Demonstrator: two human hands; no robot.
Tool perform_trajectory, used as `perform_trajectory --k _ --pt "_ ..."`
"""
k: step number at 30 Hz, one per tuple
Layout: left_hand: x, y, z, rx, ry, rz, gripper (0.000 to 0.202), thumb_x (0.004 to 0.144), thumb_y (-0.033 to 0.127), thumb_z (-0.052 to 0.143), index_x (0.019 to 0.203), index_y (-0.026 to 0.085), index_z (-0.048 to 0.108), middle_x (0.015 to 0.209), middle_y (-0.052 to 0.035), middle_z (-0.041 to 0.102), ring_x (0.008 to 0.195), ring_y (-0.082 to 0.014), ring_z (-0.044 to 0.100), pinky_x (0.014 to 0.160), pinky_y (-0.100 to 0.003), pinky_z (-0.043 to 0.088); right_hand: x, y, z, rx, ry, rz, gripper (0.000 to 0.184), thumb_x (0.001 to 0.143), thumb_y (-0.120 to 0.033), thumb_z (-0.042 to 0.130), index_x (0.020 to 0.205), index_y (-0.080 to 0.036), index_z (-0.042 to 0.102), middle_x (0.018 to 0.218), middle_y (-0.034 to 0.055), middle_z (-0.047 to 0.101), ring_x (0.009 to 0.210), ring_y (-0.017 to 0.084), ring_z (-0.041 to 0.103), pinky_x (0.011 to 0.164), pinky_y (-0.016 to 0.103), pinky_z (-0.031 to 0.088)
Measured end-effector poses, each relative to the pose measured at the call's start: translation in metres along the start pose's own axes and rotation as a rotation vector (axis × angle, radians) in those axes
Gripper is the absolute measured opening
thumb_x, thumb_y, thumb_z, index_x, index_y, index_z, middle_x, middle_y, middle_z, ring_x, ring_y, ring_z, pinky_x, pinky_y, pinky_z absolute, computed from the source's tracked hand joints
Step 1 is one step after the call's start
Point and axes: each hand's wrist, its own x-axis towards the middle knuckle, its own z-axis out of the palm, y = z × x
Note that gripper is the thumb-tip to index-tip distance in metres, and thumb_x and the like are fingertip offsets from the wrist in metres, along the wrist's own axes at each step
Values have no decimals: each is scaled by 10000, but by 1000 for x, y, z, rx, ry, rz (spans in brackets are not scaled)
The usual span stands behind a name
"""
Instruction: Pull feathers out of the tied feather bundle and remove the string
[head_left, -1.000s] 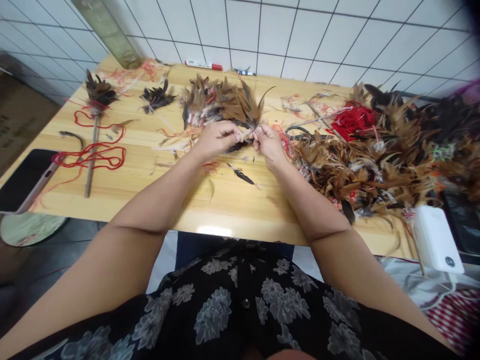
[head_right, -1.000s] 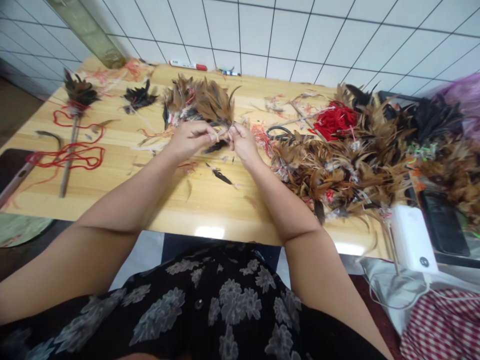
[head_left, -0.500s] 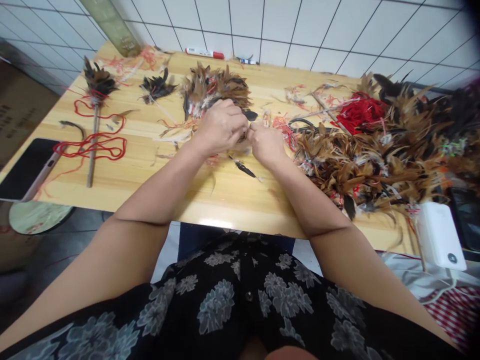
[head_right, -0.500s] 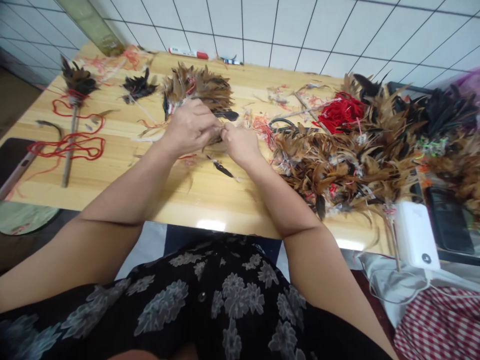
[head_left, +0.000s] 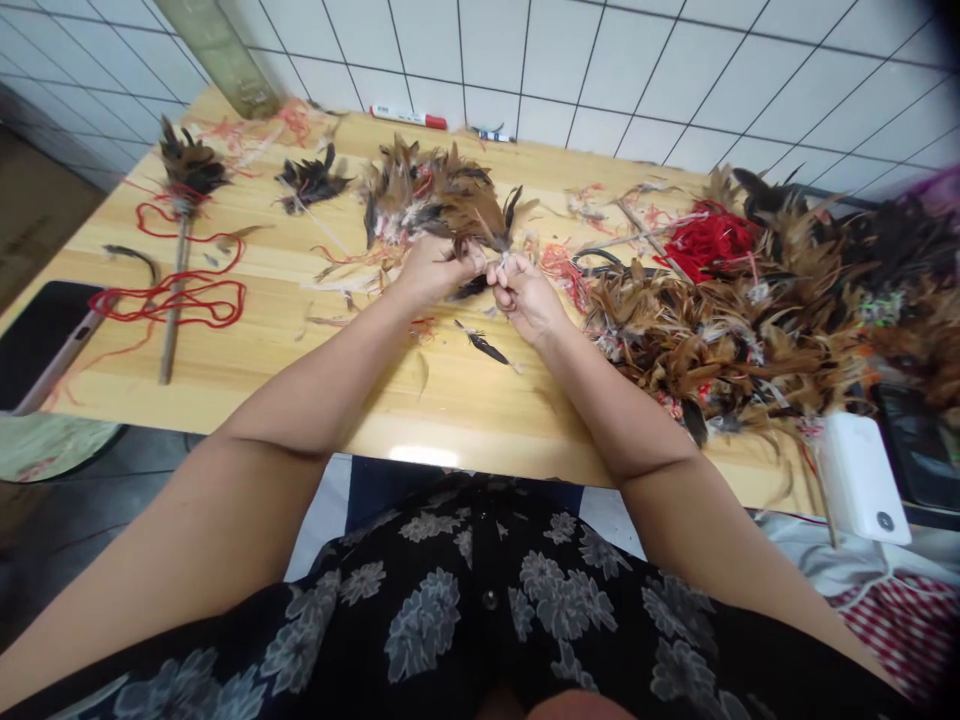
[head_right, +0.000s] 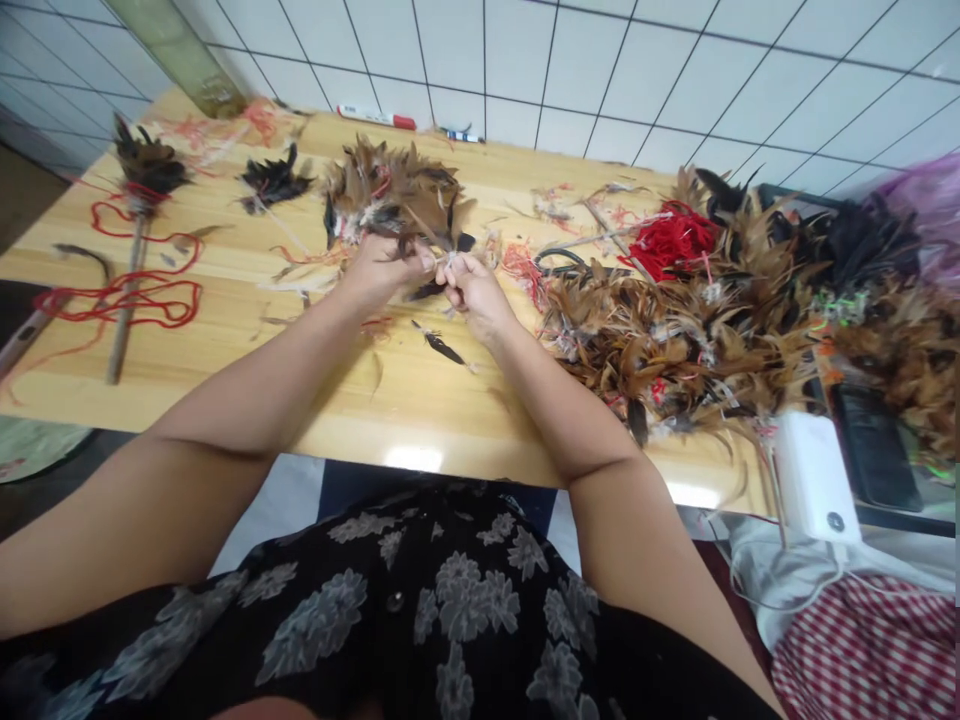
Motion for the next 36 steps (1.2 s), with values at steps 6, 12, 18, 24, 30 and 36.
perform_trajectory --k 6,12,18,24,30,36 --pt "-5 26 0 137 175 92 331 1039 551 705 899 252 736 995 -125 758 1112 -352 729 1092 -552 569 -4 -9 4 124 89 194 319 1069 21 415 836 -188 476 719 -103 505 474 5 311 464 116 182" --pt "-6 39 2 7 119 122 255 976 472 747 852 253 700 1121 -128 813 1152 -323 749 1123 -535 591 -2 -6 6 187 120 274 296 1017 36 438 854 -211 451 648 -114 459 455 20 359 455 111 204" --pt "-7 37 10 -314 129 -26 280 1033 458 652 868 245 573 1059 -100 825 1024 -253 788 949 -433 651 3 -1 -4 185 -13 333 284 1041 9 476 855 -203 510 634 -87 522 498 41 420 489 118 312" --pt "-5 18 19 -393 117 -36 275 1022 493 710 952 250 602 978 -76 775 843 -220 759 810 -407 662 6 2 -10 208 -71 357 303 1095 0 454 876 -201 514 620 -79 572 501 36 443 524 103 364" --pt "0 13 16 -418 52 12 379 891 535 870 1014 237 670 981 -83 767 820 -210 723 784 -381 631 8 6 -10 253 -73 349 307 1094 -4 480 865 -207 508 640 -70 575 521 46 462 526 111 392" --pt "1 17 1 -67 30 116 125 928 342 739 984 235 766 1040 -105 821 1021 -290 781 976 -466 641 12 10 -12 271 -98 320 290 1066 12 482 875 -202 524 664 -61 591 543 52 469 531 108 399"
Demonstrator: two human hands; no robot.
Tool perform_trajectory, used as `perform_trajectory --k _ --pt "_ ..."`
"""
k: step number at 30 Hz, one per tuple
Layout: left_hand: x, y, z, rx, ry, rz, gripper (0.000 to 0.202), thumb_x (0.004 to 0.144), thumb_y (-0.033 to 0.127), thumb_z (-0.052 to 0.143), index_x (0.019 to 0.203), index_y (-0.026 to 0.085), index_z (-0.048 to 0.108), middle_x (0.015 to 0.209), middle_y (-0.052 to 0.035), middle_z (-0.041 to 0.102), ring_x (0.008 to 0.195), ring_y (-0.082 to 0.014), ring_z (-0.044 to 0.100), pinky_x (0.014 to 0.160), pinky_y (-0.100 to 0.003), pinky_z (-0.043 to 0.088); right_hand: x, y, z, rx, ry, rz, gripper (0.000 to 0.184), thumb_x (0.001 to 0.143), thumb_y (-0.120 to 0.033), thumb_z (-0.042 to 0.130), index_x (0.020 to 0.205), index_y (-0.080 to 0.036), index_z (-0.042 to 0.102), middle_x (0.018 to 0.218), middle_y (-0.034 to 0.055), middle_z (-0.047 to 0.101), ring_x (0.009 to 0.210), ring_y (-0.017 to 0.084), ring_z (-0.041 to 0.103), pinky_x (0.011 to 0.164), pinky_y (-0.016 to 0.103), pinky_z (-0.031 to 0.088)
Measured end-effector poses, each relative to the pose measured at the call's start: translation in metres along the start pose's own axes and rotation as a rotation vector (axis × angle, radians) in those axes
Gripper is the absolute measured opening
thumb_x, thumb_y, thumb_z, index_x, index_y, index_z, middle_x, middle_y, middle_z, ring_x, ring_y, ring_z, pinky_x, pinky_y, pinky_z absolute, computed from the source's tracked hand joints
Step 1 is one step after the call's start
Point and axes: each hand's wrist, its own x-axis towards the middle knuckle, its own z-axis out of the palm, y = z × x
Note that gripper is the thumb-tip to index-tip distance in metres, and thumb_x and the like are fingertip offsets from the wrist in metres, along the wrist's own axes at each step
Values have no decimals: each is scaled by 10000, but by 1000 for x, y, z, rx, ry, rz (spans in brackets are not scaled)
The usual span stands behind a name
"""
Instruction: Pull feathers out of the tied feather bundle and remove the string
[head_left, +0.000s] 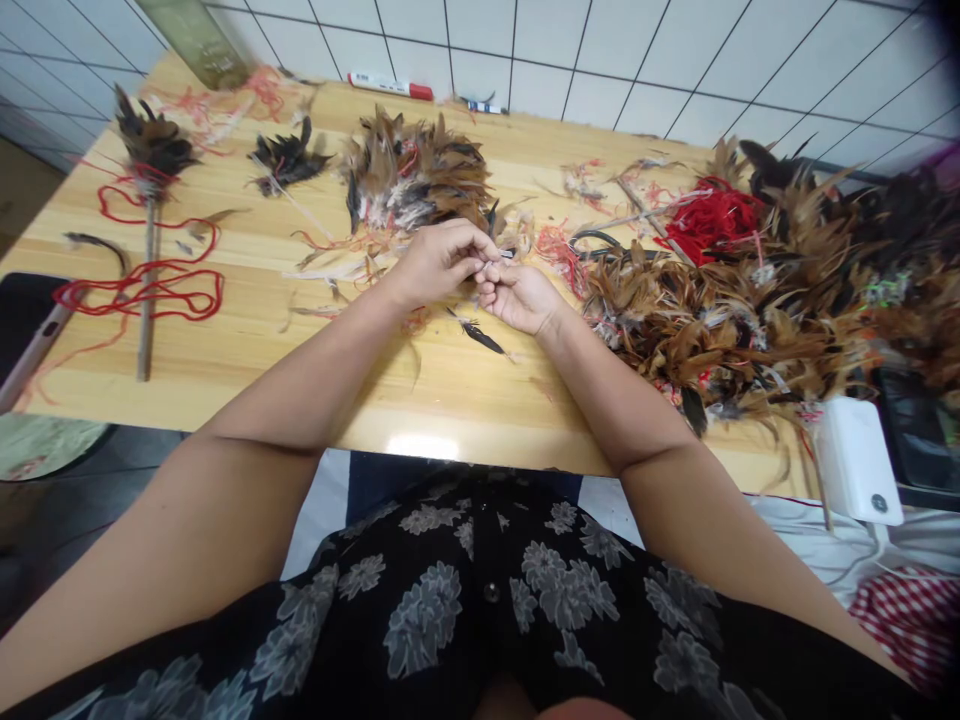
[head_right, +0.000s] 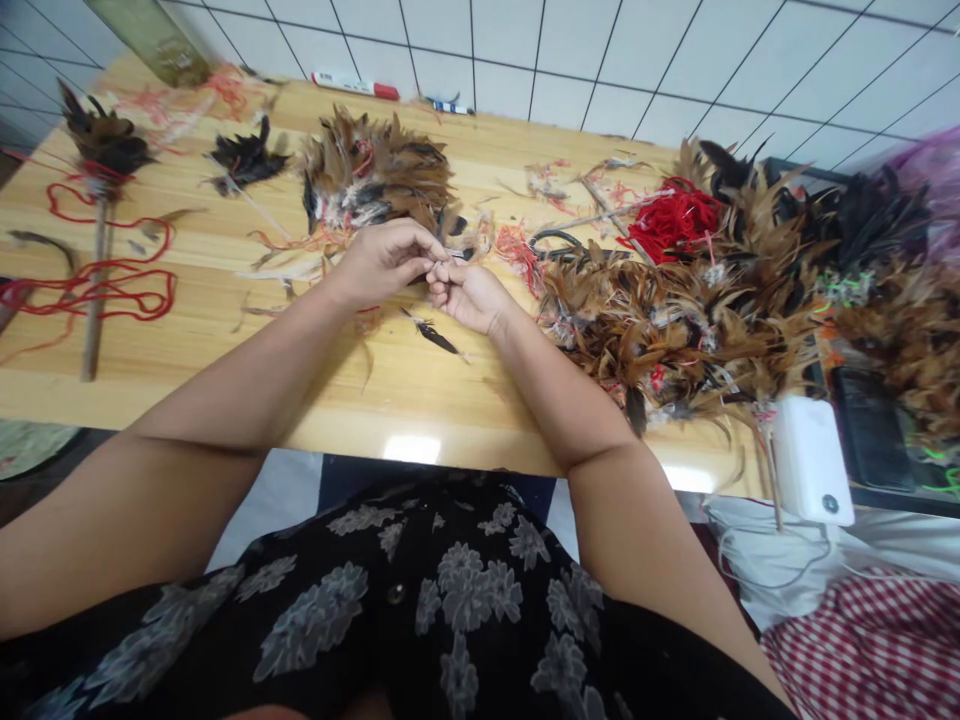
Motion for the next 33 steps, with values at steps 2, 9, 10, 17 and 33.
perform_trajectory --k 2,9,10,17,33 --pt "1 0 -4 17 -16 36 99 910 282 701 967 252 776 1040 -103 830 1025 -305 790 987 -489 642 0 0 -1 1 -11 8 285 1061 16 476 884 -200 535 671 -59 597 549 52 473 538 110 403" --pt "5 4 -10 49 -70 29 99 858 210 691 882 284 753 994 -88 812 1029 -328 797 979 -508 640 -4 0 0 49 -55 47 357 1131 -67 467 805 -214 451 696 -37 605 582 54 515 575 121 452" --pt "6 4 -10 52 -66 31 89 849 209 697 866 284 742 981 -85 805 1018 -326 793 968 -503 637 -4 0 -1 46 -56 48 353 1126 -70 485 807 -215 452 701 -35 610 588 56 519 577 121 456" --pt "1 7 -7 90 -29 4 72 922 290 725 878 247 689 923 -74 772 936 -267 737 928 -419 611 1 3 -3 49 -58 42 343 1134 -34 437 843 -209 490 671 -43 606 570 62 517 559 122 467" --pt "1 -18 22 -132 193 -136 266 1070 493 730 1127 248 645 791 -1 703 687 -194 726 763 -344 605 0 7 8 121 -14 -1 399 1257 -239 367 865 -234 440 633 -72 542 520 62 481 511 121 423"
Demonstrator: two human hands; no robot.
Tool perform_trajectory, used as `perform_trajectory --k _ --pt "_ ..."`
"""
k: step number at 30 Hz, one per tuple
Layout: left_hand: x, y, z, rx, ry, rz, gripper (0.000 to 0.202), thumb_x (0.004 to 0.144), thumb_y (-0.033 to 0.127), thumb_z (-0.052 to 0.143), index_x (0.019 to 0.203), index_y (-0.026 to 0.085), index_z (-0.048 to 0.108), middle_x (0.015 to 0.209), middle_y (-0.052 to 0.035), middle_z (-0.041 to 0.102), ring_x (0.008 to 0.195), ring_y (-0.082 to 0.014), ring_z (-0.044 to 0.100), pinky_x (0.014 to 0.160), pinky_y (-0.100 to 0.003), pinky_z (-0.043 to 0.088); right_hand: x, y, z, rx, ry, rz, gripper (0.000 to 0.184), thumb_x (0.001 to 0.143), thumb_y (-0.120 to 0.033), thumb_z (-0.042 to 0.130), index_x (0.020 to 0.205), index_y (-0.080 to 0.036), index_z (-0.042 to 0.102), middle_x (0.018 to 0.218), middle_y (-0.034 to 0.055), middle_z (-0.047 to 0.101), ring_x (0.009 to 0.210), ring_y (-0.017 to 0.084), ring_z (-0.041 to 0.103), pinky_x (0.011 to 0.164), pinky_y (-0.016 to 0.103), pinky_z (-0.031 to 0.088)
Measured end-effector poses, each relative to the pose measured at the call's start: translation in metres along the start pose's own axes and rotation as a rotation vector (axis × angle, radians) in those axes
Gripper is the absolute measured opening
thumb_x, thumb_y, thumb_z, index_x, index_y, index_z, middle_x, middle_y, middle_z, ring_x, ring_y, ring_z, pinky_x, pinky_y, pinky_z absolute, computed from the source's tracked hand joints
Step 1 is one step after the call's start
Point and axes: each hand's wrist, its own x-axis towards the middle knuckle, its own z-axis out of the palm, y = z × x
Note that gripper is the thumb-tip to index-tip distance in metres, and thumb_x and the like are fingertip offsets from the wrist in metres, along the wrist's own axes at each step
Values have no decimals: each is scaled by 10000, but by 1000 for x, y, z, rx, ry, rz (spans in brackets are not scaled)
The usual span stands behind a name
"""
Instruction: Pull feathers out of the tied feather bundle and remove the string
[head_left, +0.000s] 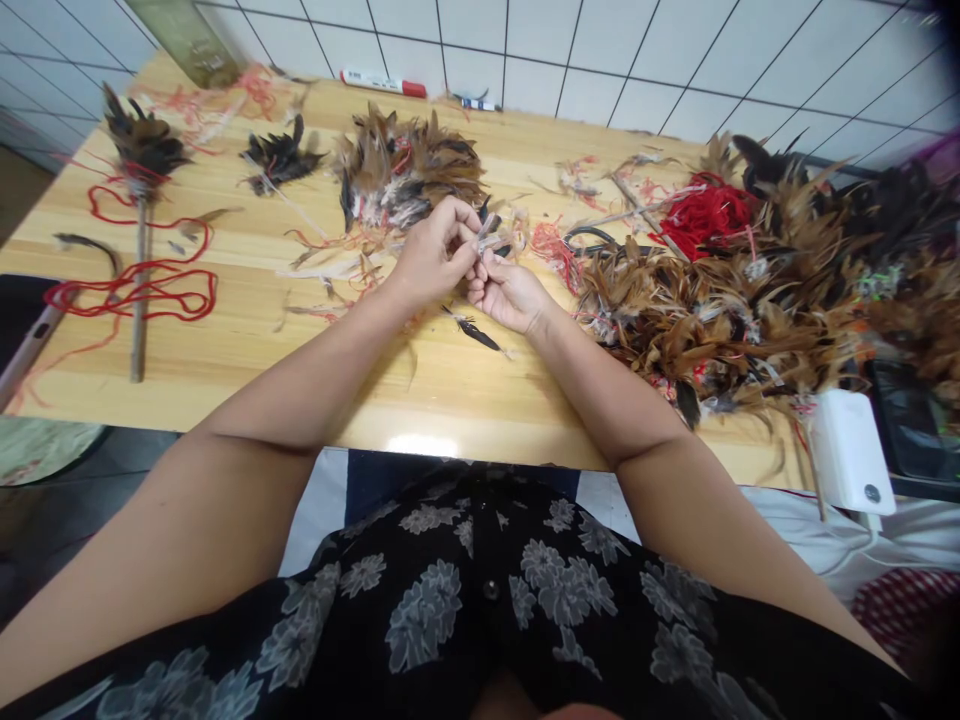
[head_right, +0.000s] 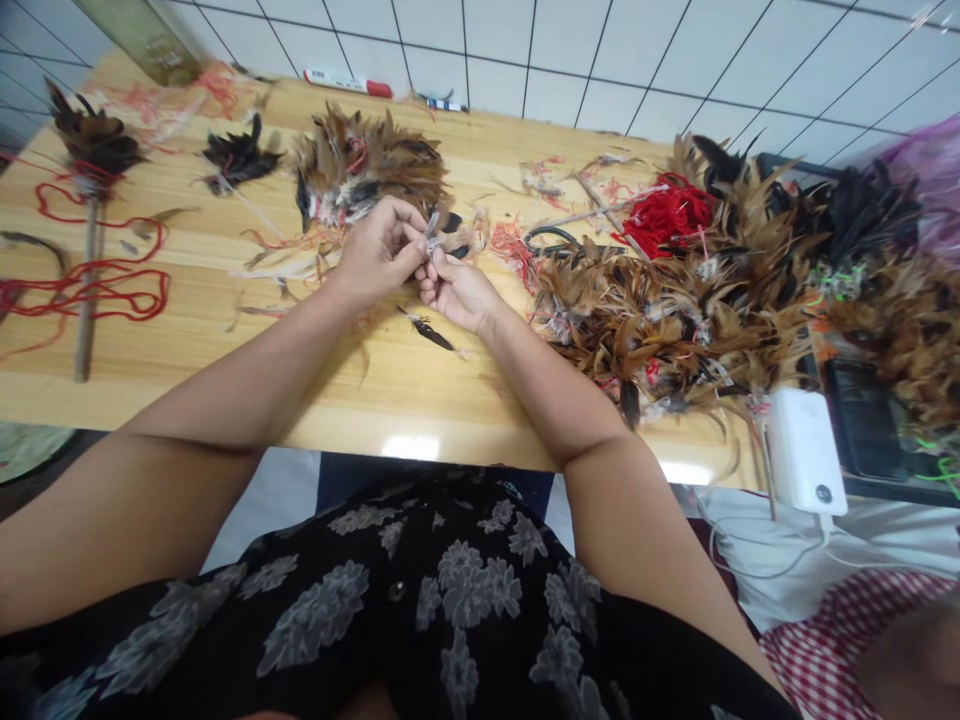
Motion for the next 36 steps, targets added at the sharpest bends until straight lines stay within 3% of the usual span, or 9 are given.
perform_trajectory --k 5,9,15,21,27,36 --pt "3 4 -1 -208 -42 -147 72 980 249 760 955 220 699 791 -6 742 649 -159 717 681 -285 598 -2 -1 2 2 25 2 386 1251 -223 381 874 -229 464 650 -69 554 531 59 481 517 121 418" --pt "1 14 -4 -351 -49 -190 101 922 134 788 893 204 720 800 -15 763 695 -173 758 709 -299 648 -2 -1 3 9 35 -10 384 1254 -223 374 894 -217 507 651 -64 575 534 55 481 517 115 405" --pt "-2 18 -7 -419 -91 -234 205 879 177 945 897 181 741 797 -21 771 728 -210 809 761 -354 688 -2 -1 5 30 54 -18 405 1235 -133 361 858 -217 484 615 -68 565 514 54 463 511 116 401" --pt "-1 21 -5 -414 -52 -279 204 849 152 952 871 166 750 843 -24 797 754 -212 822 804 -380 715 -2 0 5 40 64 -31 417 1192 -35 368 828 -221 450 593 -83 528 495 45 440 507 116 384" --pt "-2 30 -2 -395 -8 -303 172 858 95 905 858 169 750 837 -34 785 857 -241 833 875 -417 720 1 2 5 52 69 -48 399 1189 -42 363 846 -217 468 607 -87 522 499 45 439 514 123 380" --pt "2 22 10 -335 18 -245 292 881 252 954 880 228 664 784 -2 730 710 -166 702 749 -315 654 0 4 9 66 83 -56 389 1183 -37 352 855 -221 452 600 -89 499 497 47 431 518 119 381"
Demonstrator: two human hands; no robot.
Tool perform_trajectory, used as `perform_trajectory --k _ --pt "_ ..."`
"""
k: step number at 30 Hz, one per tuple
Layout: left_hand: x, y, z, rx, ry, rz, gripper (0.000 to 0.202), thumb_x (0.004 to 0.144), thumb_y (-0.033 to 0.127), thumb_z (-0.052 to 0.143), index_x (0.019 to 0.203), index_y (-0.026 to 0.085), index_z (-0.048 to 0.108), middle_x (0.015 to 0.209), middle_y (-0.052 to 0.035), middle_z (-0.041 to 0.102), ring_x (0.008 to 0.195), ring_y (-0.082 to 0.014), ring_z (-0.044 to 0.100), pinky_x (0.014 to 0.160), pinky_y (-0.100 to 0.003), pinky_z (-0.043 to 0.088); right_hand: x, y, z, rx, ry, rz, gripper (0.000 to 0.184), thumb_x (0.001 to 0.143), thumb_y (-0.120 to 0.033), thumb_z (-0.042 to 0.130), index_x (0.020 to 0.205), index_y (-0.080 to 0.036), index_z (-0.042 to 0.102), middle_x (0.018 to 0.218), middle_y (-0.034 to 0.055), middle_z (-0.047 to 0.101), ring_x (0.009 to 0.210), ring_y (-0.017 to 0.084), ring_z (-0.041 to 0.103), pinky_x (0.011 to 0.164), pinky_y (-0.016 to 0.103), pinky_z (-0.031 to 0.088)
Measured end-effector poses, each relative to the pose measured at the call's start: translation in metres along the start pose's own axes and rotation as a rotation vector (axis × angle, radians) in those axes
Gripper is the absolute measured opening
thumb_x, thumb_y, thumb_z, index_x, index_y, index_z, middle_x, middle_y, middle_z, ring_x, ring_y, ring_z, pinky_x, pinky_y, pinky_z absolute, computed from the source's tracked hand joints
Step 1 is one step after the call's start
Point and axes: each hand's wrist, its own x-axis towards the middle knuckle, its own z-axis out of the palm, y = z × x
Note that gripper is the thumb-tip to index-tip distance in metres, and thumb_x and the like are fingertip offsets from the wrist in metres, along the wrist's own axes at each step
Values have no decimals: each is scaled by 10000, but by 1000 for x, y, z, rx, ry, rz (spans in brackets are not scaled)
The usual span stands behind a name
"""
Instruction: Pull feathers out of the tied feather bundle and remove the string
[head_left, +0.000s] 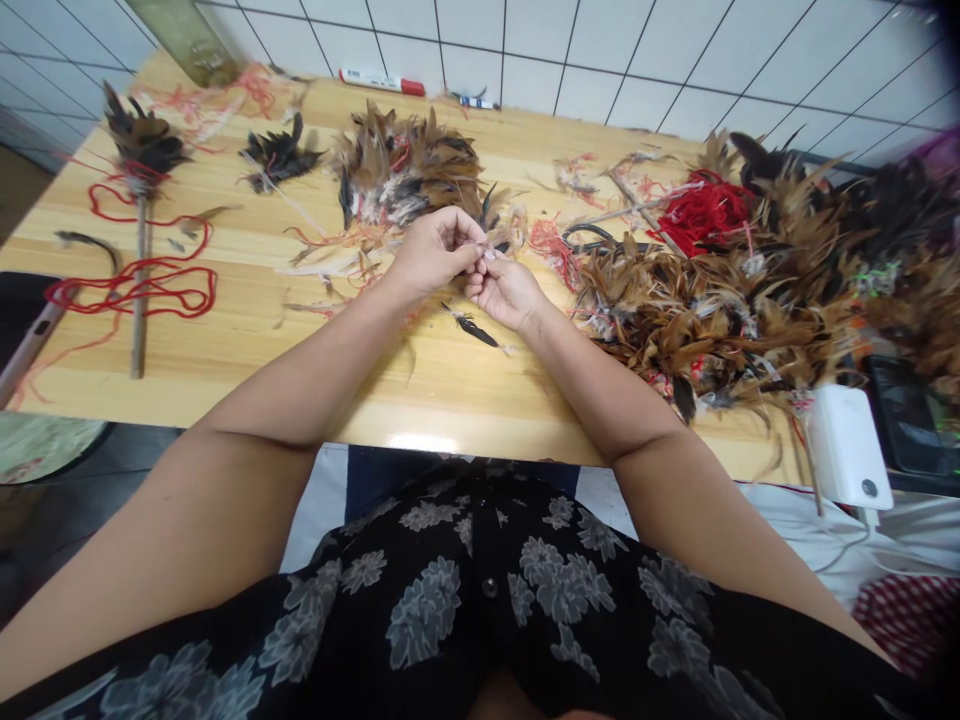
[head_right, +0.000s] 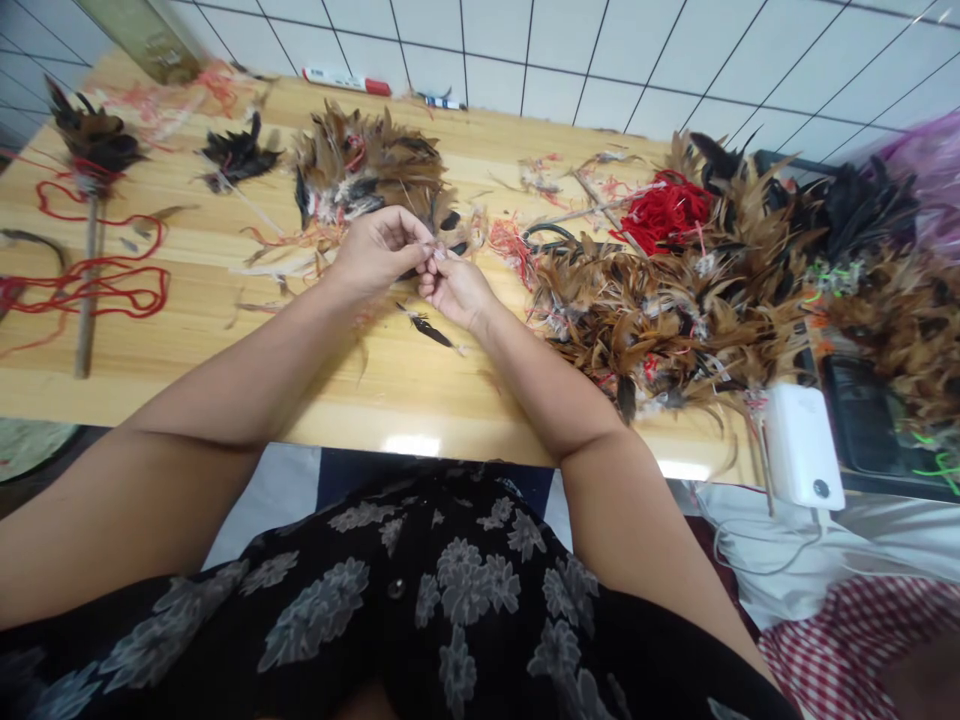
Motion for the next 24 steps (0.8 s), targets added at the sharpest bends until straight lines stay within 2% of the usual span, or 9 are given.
perform_trajectory --k 3,7,9,12,14,17,21,24 --pt "2 -4 -1 111 39 69 240 913 293 920 984 244 696 840 -6 726 782 -192 720 849 -358 663 0 1 1 33 6 -10 381 1194 -58 349 867 -228 448 591 -97 469 493 50 425 515 122 377" --pt "0 -3 -2 355 103 247 218 901 305 899 1035 262 732 982 -64 764 1077 -301 740 1124 -488 608 2 3 1 46 17 -22 349 1219 -130 388 895 -243 452 597 -113 439 485 53 411 517 128 373" --pt "-2 -2 0 419 108 307 179 917 309 866 1030 275 732 1054 -94 771 1152 -337 717 1191 -530 562 3 3 1 44 19 -30 331 1209 -119 413 907 -248 456 600 -120 431 483 54 402 521 129 369" --pt "-3 -3 2 438 97 332 110 973 343 794 1017 298 704 1144 -124 761 1194 -362 689 1201 -558 538 3 4 2 38 18 -35 321 1180 -72 432 914 -249 459 592 -128 422 476 54 390 517 130 351" --pt "-3 -3 3 455 111 356 107 994 373 748 966 305 670 1118 -135 743 1162 -373 675 1148 -570 550 3 5 3 41 23 -30 328 1186 -83 432 903 -247 452 579 -130 415 470 55 383 512 132 345" --pt "-2 -4 4 464 154 378 177 993 415 736 903 306 630 1045 -125 723 1074 -354 664 1073 -553 568 3 7 4 51 26 -24 360 1212 -122 403 873 -240 435 572 -122 423 471 56 378 509 136 350" --pt "-1 -7 6 358 181 328 247 987 481 794 911 311 632 1030 -99 716 1077 -337 677 1113 -542 563 4 8 3 41 25 -12 402 1231 -231 458 833 -242 399 591 -106 423 498 58 379 518 139 366" --pt "0 -11 5 337 162 301 212 975 457 807 930 313 659 1039 -96 736 1092 -344 695 1135 -566 575 5 8 3 38 36 -12 422 1226 -288 508 824 -243 388 601 -102 413 504 59 376 514 140 360"
